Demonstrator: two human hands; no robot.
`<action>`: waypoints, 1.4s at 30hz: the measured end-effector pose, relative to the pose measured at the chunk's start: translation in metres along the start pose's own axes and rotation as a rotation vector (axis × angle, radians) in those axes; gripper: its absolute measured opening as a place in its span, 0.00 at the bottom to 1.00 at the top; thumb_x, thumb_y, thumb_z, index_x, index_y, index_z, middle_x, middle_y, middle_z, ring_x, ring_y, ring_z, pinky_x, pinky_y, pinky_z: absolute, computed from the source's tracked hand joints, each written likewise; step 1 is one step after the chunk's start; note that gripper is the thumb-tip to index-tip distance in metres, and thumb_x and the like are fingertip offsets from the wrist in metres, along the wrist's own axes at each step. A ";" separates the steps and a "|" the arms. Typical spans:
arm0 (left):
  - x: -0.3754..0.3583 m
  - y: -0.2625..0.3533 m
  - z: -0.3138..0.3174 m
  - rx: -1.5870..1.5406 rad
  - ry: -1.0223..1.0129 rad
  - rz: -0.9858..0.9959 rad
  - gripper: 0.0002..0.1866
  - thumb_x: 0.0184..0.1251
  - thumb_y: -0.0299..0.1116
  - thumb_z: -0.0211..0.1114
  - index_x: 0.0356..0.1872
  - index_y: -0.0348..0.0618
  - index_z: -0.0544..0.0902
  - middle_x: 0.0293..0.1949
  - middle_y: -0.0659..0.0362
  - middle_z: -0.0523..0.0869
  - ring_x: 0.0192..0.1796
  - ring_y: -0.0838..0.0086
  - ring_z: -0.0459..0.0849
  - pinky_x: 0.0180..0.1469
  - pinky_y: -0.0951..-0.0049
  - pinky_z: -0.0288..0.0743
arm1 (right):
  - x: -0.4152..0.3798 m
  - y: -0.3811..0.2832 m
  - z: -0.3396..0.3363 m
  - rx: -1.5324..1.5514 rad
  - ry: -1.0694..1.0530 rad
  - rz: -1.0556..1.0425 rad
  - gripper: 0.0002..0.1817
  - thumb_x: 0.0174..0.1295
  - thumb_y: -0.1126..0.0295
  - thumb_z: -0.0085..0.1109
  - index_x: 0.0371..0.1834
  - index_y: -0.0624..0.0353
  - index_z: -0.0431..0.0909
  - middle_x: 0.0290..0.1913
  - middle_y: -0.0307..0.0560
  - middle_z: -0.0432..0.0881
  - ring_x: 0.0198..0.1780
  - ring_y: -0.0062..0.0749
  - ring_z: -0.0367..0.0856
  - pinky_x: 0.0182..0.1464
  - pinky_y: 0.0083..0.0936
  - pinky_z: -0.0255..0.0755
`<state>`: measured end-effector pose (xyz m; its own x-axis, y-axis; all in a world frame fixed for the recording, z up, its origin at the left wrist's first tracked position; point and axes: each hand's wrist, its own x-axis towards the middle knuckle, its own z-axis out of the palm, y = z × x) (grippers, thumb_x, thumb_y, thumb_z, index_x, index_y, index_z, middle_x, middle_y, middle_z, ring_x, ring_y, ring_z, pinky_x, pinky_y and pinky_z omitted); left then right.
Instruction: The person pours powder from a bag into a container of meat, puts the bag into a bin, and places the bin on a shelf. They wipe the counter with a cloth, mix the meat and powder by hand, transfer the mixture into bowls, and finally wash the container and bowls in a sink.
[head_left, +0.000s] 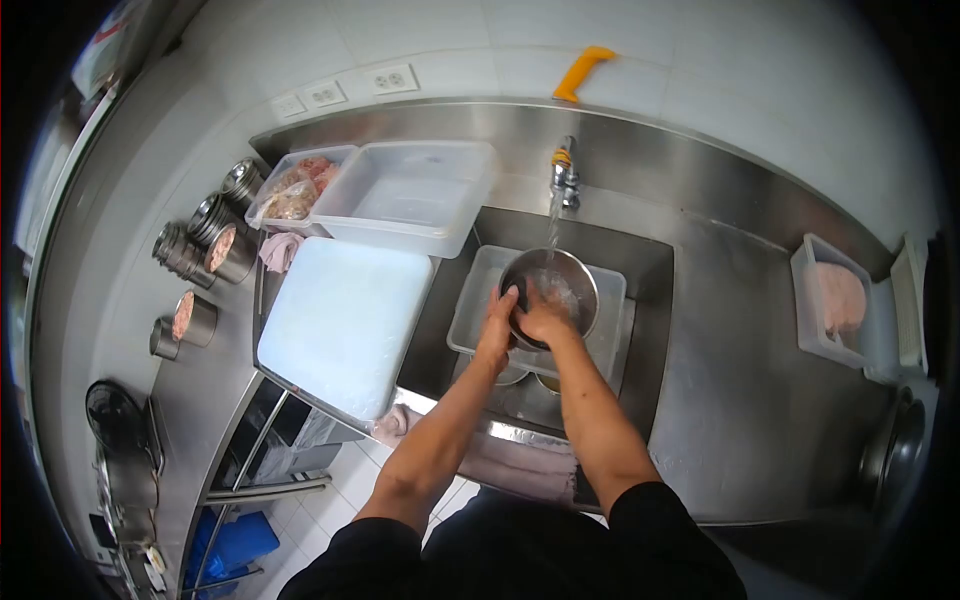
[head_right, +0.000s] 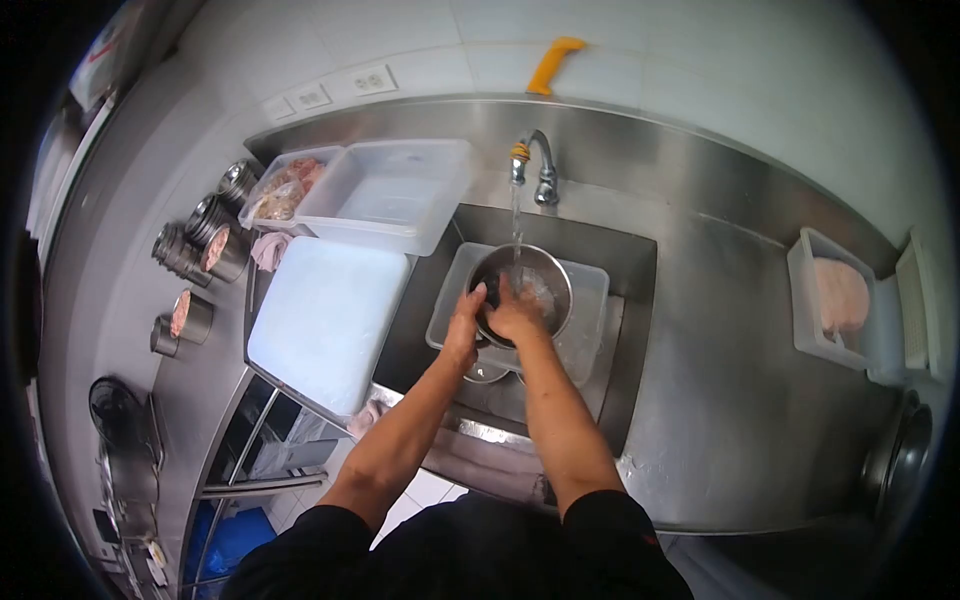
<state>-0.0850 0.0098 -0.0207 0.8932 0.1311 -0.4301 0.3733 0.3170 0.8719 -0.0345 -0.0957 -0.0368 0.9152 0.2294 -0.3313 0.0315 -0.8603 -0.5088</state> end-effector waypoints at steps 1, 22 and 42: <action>0.005 -0.008 0.001 -0.008 0.029 0.065 0.48 0.64 0.59 0.63 0.78 0.51 0.52 0.69 0.50 0.69 0.69 0.62 0.69 0.68 0.62 0.63 | 0.000 -0.001 0.007 0.126 0.017 0.018 0.41 0.65 0.51 0.54 0.79 0.49 0.51 0.73 0.69 0.60 0.76 0.60 0.54 0.73 0.44 0.57; -0.082 0.105 0.019 1.522 0.559 1.027 0.43 0.40 0.51 0.78 0.65 0.60 0.75 0.64 0.41 0.63 0.65 0.43 0.64 0.64 0.46 0.61 | 0.022 -0.070 0.047 1.328 0.059 -0.618 0.39 0.65 0.54 0.54 0.76 0.59 0.54 0.72 0.65 0.63 0.74 0.55 0.61 0.72 0.40 0.59; 0.007 -0.018 -0.004 0.266 0.111 -0.216 0.53 0.58 0.71 0.60 0.77 0.46 0.56 0.77 0.42 0.51 0.78 0.43 0.47 0.73 0.41 0.50 | -0.047 0.083 -0.012 -0.443 -0.042 -0.477 0.11 0.62 0.63 0.60 0.45 0.48 0.86 0.39 0.42 0.87 0.49 0.42 0.84 0.61 0.60 0.64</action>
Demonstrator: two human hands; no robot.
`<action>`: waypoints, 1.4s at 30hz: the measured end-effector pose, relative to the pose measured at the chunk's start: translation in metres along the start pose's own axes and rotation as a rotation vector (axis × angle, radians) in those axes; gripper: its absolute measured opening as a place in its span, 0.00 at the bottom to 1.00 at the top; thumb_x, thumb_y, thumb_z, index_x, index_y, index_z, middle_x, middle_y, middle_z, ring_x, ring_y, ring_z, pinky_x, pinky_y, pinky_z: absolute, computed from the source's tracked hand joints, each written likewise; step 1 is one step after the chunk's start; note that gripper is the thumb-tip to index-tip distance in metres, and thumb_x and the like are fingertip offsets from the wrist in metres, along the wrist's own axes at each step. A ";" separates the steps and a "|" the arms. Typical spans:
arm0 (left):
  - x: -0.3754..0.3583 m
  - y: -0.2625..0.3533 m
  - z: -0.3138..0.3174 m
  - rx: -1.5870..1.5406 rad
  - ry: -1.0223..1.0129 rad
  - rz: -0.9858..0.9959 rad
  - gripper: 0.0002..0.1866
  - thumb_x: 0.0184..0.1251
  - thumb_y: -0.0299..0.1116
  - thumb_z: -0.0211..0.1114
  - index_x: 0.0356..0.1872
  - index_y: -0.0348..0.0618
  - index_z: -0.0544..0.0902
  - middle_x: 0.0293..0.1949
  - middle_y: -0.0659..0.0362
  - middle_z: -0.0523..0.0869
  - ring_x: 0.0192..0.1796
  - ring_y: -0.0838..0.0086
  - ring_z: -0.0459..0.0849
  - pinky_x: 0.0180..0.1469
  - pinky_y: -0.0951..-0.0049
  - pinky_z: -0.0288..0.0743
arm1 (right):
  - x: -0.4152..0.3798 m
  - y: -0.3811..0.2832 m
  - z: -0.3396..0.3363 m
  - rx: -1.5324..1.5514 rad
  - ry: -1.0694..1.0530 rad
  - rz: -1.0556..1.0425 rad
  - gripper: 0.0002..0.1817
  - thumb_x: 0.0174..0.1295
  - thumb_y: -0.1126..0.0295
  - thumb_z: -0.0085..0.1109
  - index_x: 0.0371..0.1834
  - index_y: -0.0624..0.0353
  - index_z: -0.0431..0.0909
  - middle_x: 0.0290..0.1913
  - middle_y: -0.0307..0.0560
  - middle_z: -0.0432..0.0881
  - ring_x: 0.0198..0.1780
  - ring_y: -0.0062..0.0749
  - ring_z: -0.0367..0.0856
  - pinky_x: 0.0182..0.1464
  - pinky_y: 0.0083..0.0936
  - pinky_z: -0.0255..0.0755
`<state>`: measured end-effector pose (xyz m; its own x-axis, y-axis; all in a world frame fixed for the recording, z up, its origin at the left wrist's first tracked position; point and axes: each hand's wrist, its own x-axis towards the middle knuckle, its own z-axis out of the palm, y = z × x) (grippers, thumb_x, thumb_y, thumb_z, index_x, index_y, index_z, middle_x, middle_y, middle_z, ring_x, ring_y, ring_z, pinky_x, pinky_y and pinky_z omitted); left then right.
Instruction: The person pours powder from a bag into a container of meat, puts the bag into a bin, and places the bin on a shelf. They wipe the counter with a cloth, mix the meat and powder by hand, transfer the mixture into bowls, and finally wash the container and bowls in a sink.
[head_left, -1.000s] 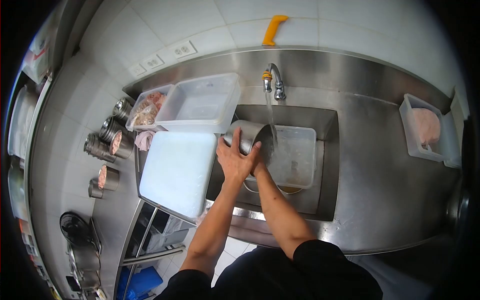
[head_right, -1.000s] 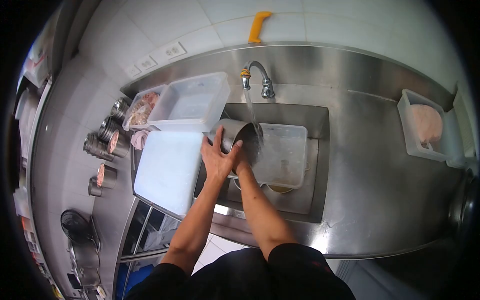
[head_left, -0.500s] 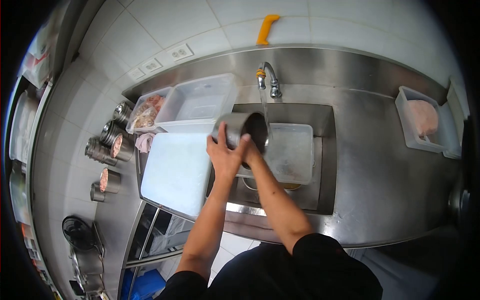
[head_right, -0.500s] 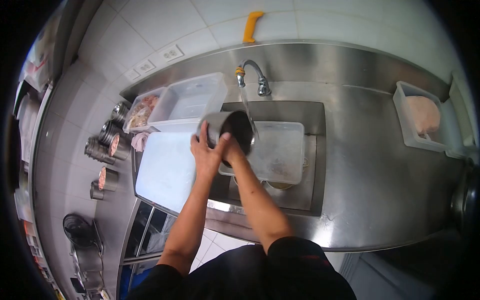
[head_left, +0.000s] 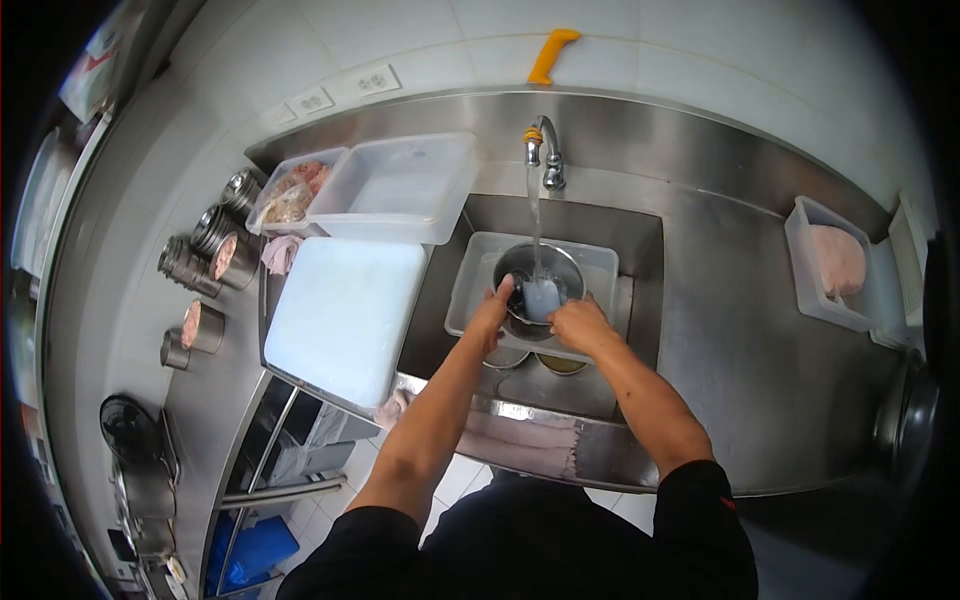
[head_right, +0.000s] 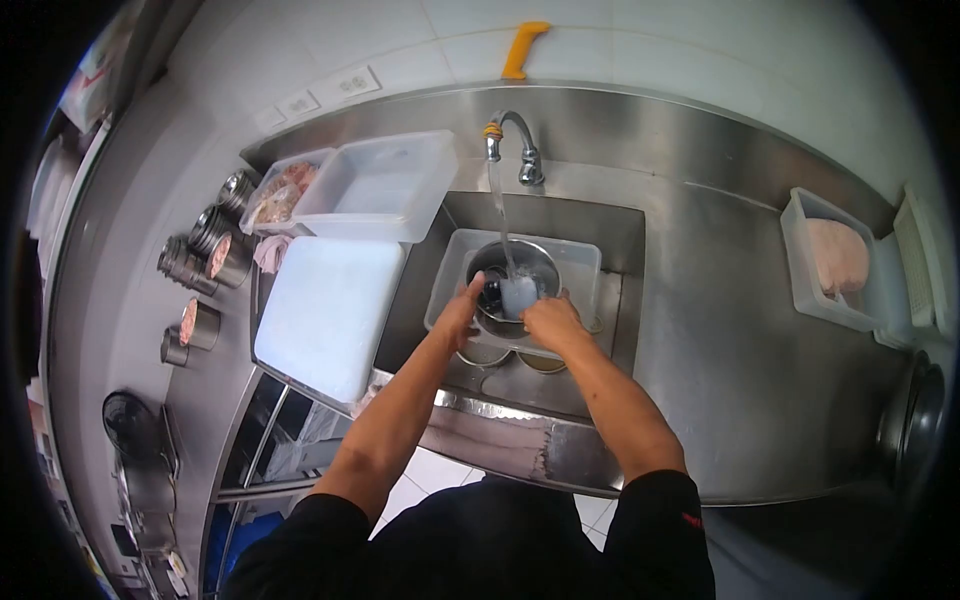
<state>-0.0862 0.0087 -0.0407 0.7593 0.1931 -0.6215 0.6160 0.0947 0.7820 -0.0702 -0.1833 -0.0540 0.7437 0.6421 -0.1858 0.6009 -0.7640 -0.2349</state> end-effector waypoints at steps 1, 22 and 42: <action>-0.006 0.008 -0.004 0.144 0.018 0.126 0.52 0.59 0.70 0.61 0.76 0.45 0.57 0.77 0.42 0.53 0.78 0.45 0.48 0.74 0.44 0.50 | -0.001 0.001 0.008 -0.015 0.043 -0.030 0.10 0.62 0.65 0.59 0.43 0.48 0.87 0.36 0.41 0.88 0.46 0.42 0.85 0.60 0.59 0.66; -0.088 -0.078 -0.202 1.213 0.839 0.447 0.36 0.75 0.62 0.41 0.75 0.52 0.60 0.77 0.46 0.55 0.78 0.48 0.49 0.77 0.46 0.40 | -0.020 -0.033 0.036 0.004 0.190 -0.062 0.21 0.64 0.59 0.60 0.56 0.57 0.80 0.58 0.59 0.78 0.61 0.53 0.75 0.64 0.40 0.67; -0.084 -0.097 -0.212 1.120 0.832 0.638 0.35 0.75 0.61 0.41 0.75 0.50 0.62 0.76 0.45 0.56 0.78 0.47 0.49 0.76 0.43 0.38 | -0.136 -0.080 0.043 0.066 0.051 0.505 0.34 0.73 0.40 0.32 0.51 0.54 0.83 0.46 0.60 0.84 0.51 0.63 0.79 0.55 0.49 0.70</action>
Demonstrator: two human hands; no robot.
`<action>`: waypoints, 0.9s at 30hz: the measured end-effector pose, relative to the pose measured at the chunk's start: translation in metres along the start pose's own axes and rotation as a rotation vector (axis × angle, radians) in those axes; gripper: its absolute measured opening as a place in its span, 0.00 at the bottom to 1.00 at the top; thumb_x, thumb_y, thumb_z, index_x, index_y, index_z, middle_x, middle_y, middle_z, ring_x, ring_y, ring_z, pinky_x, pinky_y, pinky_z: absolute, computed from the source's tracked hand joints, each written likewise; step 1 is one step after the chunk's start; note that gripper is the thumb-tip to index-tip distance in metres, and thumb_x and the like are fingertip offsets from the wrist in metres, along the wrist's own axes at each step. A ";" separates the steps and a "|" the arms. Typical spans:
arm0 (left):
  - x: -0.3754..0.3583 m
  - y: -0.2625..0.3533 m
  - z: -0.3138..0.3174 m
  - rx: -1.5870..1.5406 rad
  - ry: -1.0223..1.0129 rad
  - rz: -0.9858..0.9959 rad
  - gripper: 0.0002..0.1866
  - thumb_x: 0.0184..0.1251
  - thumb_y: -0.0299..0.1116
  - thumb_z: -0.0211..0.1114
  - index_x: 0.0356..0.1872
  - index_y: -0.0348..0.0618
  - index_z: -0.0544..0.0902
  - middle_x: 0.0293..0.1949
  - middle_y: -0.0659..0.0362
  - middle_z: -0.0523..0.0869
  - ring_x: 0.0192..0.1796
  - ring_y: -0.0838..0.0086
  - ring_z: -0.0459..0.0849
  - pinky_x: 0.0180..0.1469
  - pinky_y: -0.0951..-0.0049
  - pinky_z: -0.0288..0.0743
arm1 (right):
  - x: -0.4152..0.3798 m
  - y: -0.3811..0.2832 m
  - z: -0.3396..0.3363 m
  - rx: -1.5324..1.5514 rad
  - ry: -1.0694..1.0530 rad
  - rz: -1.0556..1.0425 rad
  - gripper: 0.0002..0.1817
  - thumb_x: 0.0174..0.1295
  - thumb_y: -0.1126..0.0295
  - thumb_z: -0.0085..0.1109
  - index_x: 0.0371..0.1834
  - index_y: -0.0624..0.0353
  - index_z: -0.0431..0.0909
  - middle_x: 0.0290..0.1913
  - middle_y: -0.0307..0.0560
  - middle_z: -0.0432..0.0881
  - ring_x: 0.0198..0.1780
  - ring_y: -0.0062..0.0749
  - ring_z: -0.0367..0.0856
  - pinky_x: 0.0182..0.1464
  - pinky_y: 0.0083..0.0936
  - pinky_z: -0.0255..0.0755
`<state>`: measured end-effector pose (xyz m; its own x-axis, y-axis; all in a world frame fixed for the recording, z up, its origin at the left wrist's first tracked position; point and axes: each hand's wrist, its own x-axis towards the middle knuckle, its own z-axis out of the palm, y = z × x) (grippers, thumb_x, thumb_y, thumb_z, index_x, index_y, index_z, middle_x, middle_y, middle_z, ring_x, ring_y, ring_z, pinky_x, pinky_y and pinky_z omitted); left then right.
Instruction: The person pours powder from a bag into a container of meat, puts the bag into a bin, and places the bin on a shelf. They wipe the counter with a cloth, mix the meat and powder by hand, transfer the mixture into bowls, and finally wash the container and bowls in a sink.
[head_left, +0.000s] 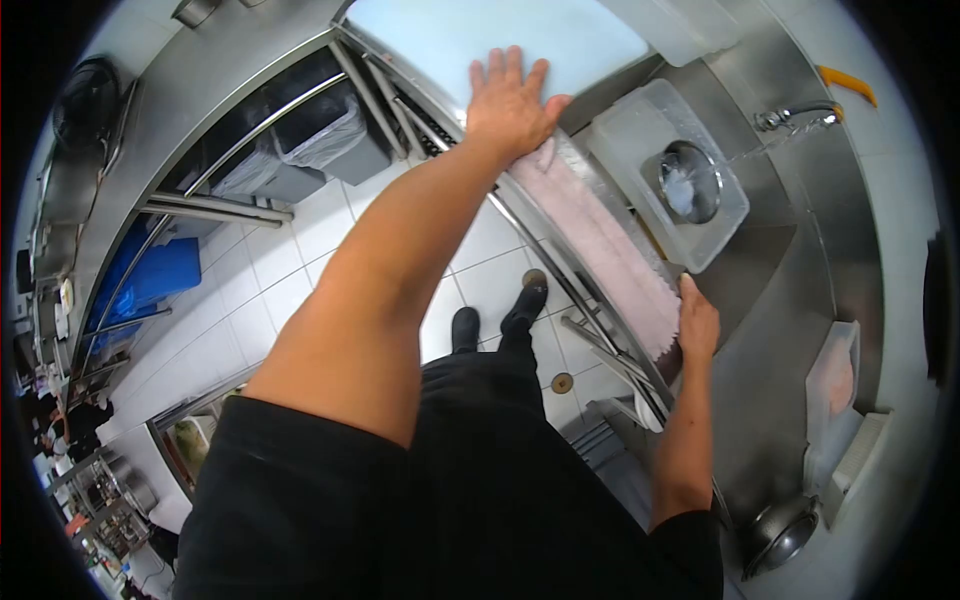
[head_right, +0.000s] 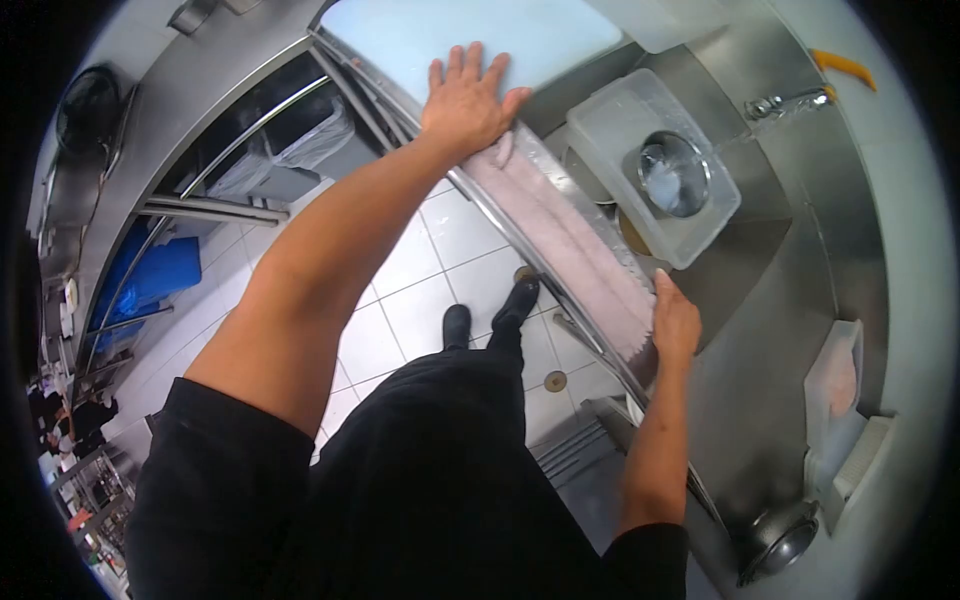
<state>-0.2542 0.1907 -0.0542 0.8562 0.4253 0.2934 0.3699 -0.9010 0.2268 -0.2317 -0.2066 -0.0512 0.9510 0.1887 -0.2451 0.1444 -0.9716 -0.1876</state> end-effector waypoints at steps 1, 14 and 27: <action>0.003 -0.001 0.001 0.008 0.019 0.006 0.35 0.75 0.61 0.41 0.75 0.50 0.62 0.76 0.45 0.56 0.78 0.47 0.49 0.76 0.43 0.38 | 0.001 0.000 0.003 0.029 0.008 -0.007 0.34 0.73 0.39 0.33 0.51 0.54 0.83 0.47 0.60 0.84 0.51 0.63 0.79 0.54 0.49 0.70; 0.000 0.001 -0.015 -0.146 -0.102 -0.070 0.37 0.73 0.60 0.44 0.75 0.48 0.61 0.77 0.43 0.51 0.80 0.48 0.43 0.77 0.43 0.31 | 0.022 0.029 0.024 0.260 0.078 -0.178 0.29 0.75 0.49 0.39 0.60 0.63 0.78 0.52 0.55 0.85 0.49 0.46 0.84 0.50 0.36 0.75; -0.004 0.002 -0.017 -0.267 -0.114 -0.079 0.37 0.72 0.57 0.46 0.75 0.46 0.61 0.77 0.41 0.49 0.80 0.46 0.40 0.78 0.43 0.27 | -0.027 -0.048 -0.033 0.152 -0.038 -0.034 0.32 0.71 0.42 0.43 0.55 0.60 0.81 0.53 0.60 0.84 0.57 0.51 0.80 0.59 0.45 0.70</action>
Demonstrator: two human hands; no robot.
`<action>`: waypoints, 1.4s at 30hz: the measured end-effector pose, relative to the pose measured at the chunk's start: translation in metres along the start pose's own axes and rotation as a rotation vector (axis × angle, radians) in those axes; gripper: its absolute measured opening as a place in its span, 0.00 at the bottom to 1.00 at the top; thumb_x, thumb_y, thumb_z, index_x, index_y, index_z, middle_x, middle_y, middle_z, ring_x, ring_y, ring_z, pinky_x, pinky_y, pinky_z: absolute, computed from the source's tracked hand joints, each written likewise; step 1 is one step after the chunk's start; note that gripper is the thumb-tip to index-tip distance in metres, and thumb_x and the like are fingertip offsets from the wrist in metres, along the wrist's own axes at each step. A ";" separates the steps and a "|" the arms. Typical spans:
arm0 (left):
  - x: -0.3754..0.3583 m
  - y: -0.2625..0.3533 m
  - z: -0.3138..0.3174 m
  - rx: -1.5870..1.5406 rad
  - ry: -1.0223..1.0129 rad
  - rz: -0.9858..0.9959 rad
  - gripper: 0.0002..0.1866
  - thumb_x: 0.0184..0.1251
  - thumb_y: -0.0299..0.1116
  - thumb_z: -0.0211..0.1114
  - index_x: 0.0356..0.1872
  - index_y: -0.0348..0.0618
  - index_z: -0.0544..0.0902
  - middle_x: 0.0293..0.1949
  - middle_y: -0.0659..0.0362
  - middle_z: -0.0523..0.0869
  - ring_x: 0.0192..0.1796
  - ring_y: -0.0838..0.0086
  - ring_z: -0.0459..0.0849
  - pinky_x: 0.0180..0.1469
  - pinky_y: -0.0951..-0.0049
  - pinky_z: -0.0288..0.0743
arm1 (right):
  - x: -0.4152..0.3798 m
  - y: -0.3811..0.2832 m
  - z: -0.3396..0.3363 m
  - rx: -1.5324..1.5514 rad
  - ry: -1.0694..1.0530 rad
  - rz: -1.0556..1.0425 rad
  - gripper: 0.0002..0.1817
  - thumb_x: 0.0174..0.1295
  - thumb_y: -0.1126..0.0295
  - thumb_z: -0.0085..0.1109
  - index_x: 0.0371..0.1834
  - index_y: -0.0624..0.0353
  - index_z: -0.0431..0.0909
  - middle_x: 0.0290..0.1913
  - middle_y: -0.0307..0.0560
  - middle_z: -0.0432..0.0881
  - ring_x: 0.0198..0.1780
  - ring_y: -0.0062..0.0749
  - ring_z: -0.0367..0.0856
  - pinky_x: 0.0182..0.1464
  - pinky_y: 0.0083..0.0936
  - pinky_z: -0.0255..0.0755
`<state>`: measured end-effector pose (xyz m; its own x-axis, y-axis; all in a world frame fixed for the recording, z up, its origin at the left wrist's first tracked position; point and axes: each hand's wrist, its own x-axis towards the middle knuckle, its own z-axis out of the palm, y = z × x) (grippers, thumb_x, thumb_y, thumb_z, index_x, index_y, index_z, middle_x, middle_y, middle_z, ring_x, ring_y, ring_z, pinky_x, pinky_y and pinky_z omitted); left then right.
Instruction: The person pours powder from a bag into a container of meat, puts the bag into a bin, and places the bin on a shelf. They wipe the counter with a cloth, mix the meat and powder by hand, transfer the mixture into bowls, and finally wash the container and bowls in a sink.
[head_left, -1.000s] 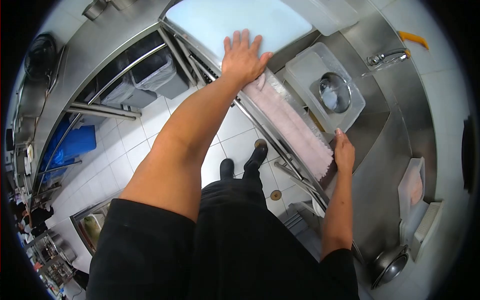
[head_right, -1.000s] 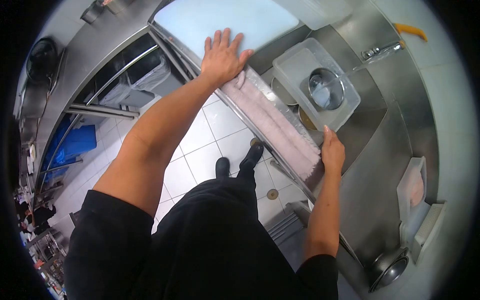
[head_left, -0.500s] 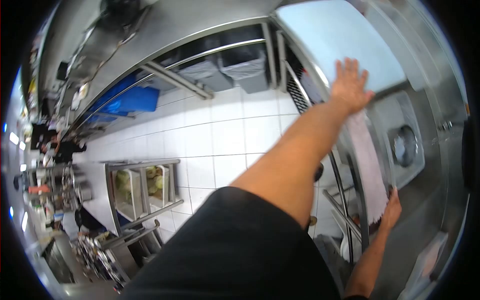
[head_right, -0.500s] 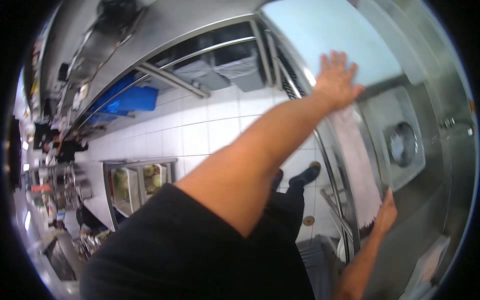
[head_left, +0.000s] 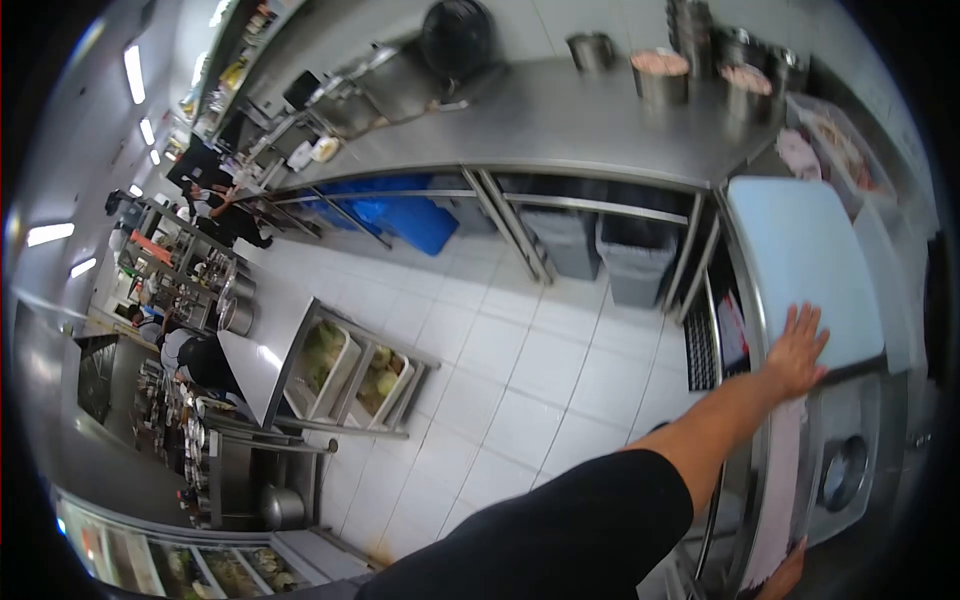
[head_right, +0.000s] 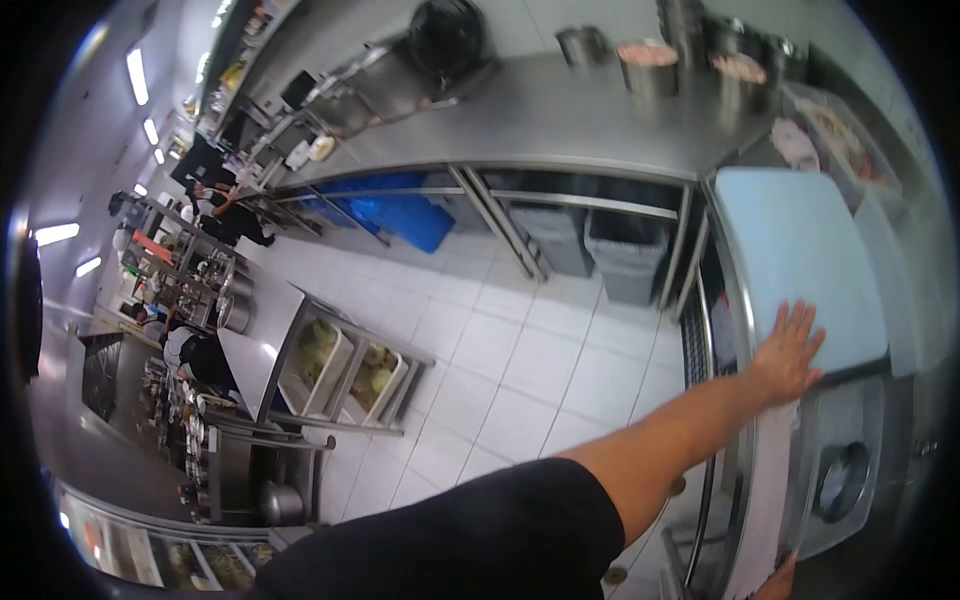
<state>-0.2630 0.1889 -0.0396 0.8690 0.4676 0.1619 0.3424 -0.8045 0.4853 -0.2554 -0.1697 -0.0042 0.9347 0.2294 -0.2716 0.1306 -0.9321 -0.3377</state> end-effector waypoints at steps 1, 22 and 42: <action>-0.001 -0.001 -0.007 -0.007 -0.008 -0.013 0.36 0.72 0.57 0.47 0.75 0.45 0.61 0.77 0.41 0.50 0.80 0.47 0.41 0.78 0.44 0.28 | 0.000 -0.010 0.003 -0.038 -0.006 0.045 0.33 0.71 0.41 0.41 0.53 0.61 0.83 0.50 0.61 0.84 0.55 0.54 0.81 0.58 0.45 0.71; -0.004 0.005 -0.017 0.053 -0.032 0.000 0.39 0.68 0.57 0.54 0.74 0.45 0.61 0.77 0.40 0.50 0.79 0.47 0.43 0.78 0.44 0.31 | 0.036 0.054 0.025 0.009 0.059 -0.202 0.35 0.76 0.46 0.37 0.56 0.72 0.77 0.51 0.68 0.82 0.54 0.60 0.80 0.56 0.42 0.72; 0.005 -0.011 0.008 -0.028 0.078 0.051 0.41 0.62 0.57 0.62 0.72 0.46 0.65 0.75 0.39 0.56 0.79 0.45 0.46 0.77 0.41 0.32 | 0.058 0.092 0.055 0.147 0.151 -0.188 0.26 0.73 0.50 0.44 0.54 0.59 0.82 0.49 0.60 0.84 0.52 0.53 0.83 0.54 0.41 0.73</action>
<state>-0.2600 0.1975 -0.0508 0.8544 0.4541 0.2525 0.2872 -0.8178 0.4988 -0.2076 -0.2272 -0.1004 0.9387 0.3398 -0.0580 0.2674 -0.8240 -0.4995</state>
